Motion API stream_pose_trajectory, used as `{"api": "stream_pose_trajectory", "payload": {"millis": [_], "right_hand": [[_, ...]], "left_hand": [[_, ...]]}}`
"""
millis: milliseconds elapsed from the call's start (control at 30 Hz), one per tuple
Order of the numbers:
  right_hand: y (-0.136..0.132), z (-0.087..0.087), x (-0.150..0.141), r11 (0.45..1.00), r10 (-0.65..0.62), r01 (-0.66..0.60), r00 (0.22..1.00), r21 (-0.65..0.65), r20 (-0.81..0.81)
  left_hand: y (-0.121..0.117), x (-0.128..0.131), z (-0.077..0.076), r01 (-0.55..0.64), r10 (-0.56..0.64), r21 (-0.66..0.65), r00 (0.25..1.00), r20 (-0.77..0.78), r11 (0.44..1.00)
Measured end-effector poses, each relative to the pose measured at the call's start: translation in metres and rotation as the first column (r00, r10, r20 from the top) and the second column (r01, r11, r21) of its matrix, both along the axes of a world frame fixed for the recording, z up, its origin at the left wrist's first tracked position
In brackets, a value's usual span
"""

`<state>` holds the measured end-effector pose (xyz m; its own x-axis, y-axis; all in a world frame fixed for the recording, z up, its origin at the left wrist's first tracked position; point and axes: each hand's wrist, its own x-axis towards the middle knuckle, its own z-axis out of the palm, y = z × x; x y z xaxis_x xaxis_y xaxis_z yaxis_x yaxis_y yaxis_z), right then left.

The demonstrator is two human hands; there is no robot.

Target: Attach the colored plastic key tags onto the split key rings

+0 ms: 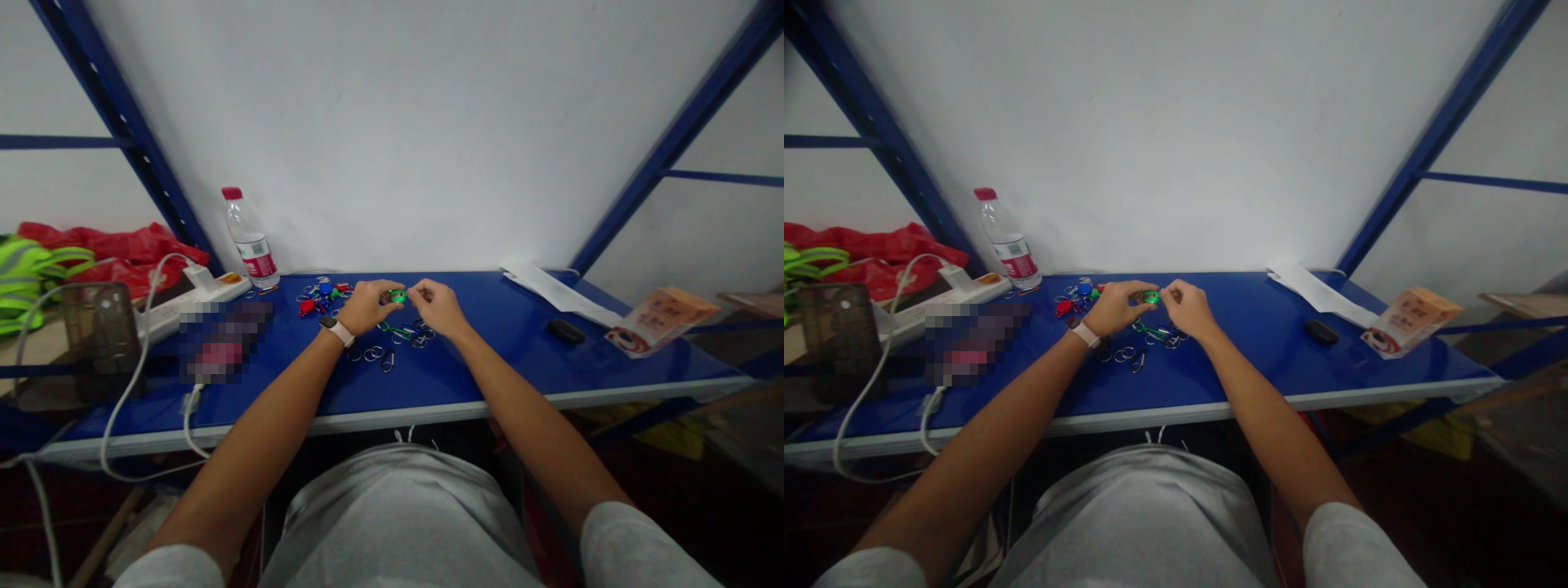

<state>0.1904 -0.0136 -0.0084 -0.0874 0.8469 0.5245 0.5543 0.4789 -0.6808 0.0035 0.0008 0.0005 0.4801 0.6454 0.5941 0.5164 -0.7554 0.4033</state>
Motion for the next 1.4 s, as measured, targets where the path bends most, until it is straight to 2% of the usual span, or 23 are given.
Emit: {"api": "stream_pose_trajectory", "payload": {"millis": [267,400,600,933,1233,1300,1400], "right_hand": [[0.006,0.001,0.007,0.997,-0.060,0.065,0.993,0.049,-0.097],[0.010,0.004,0.016,0.984,-0.142,0.157,0.974,0.078,-0.174],[0.018,0.007,0.031,0.924,-0.296,0.354,0.900,0.142,-0.320],[0.027,0.007,0.050,0.842,-0.368,0.500,0.806,0.201,-0.463],[0.021,0.005,0.037,0.889,-0.351,0.426,0.869,0.168,-0.348],[0.018,0.002,0.029,0.920,-0.309,0.363,0.904,0.149,-0.294],[0.012,-0.002,0.015,0.975,-0.185,0.202,0.967,0.087,-0.175]], "left_hand": [[-0.001,-0.001,0.003,-0.040,0.040,-0.011,0.999,0.034,0.999],[-0.002,-0.003,0.005,-0.069,0.070,-0.023,0.997,0.039,0.997],[-0.004,-0.005,0.009,-0.074,0.076,-0.051,0.996,0.053,0.996],[-0.004,-0.007,0.009,-0.079,0.082,-0.050,0.995,0.054,0.996],[-0.001,-0.007,0.004,-0.061,0.062,-0.030,0.998,0.012,0.998],[0.000,-0.006,0.003,-0.056,0.056,-0.022,0.998,0.007,0.998],[0.000,-0.005,0.003,-0.062,0.062,-0.010,0.998,0.005,0.998]]}}
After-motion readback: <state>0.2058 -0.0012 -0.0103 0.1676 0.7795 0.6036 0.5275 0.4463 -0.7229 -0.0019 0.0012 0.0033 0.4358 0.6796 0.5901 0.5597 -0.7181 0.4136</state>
